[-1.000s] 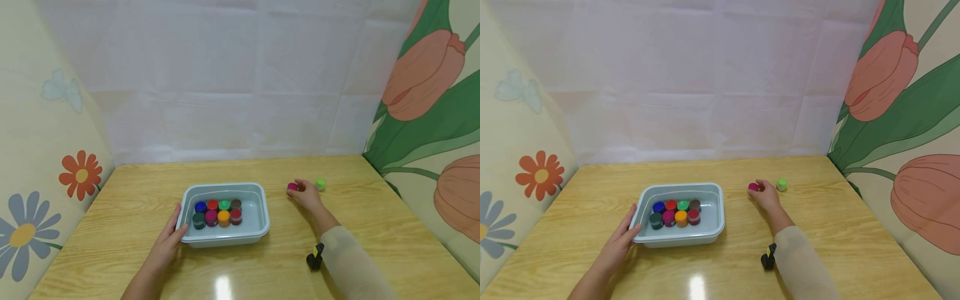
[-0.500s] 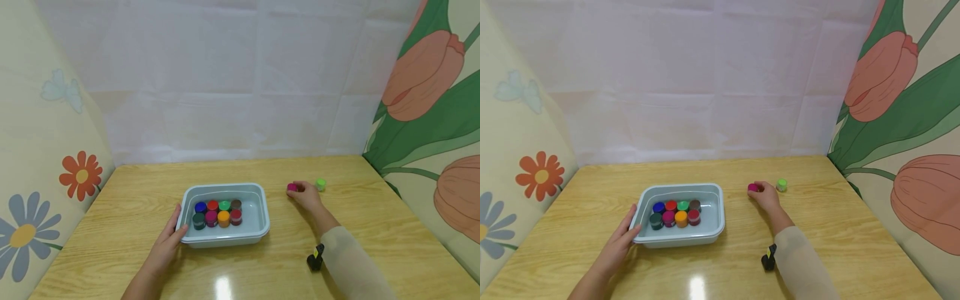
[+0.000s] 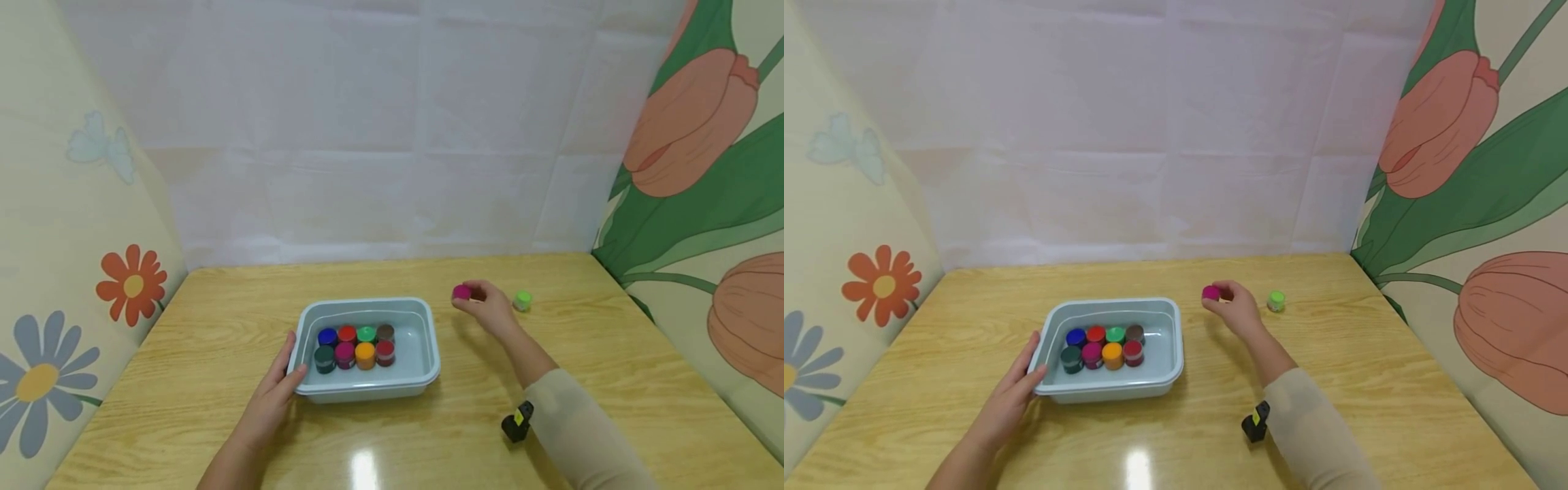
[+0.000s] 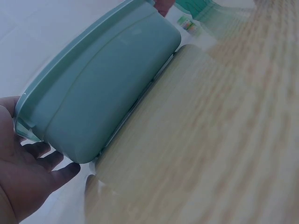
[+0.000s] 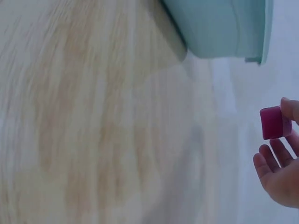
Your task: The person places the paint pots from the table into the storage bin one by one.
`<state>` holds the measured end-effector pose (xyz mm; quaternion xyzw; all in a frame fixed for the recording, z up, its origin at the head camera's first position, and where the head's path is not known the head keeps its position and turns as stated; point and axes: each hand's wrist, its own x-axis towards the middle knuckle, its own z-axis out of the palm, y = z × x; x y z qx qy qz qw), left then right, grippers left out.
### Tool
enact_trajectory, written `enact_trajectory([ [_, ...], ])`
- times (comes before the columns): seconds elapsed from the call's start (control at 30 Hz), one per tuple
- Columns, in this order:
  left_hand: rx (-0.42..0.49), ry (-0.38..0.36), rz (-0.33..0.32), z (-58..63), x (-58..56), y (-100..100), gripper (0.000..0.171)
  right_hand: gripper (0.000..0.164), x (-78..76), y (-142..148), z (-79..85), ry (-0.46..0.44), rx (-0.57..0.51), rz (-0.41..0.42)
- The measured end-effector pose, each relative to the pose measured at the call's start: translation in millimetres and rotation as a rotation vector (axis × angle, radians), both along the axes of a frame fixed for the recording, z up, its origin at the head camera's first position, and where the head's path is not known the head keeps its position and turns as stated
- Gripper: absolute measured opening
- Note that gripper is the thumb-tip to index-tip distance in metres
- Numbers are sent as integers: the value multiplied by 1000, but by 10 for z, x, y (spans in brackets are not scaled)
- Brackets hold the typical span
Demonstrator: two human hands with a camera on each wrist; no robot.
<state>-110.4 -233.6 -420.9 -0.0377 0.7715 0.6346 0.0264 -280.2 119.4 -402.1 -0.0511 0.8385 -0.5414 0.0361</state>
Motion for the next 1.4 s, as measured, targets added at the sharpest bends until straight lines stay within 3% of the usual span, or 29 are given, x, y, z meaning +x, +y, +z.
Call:
enact_trajectory([
  [0.4, 3, 2, -8, -5, -1, -2, 69, 49, 197, -319, 308, 47, -94, 115],
  [0.73, 6, -13, 3, 12, -1, 5, 70, 50, 358, -640, 408, 16, -81, 226],
  [1.17, 1, -1, 4, -2, 12, 0, 68, 44, 565, -1054, 347, -55, -28, 428],
  [1.4, -17, -13, 2, 18, 9, 8, 69, 44, 642, -1240, 271, -123, 2, 494],
])
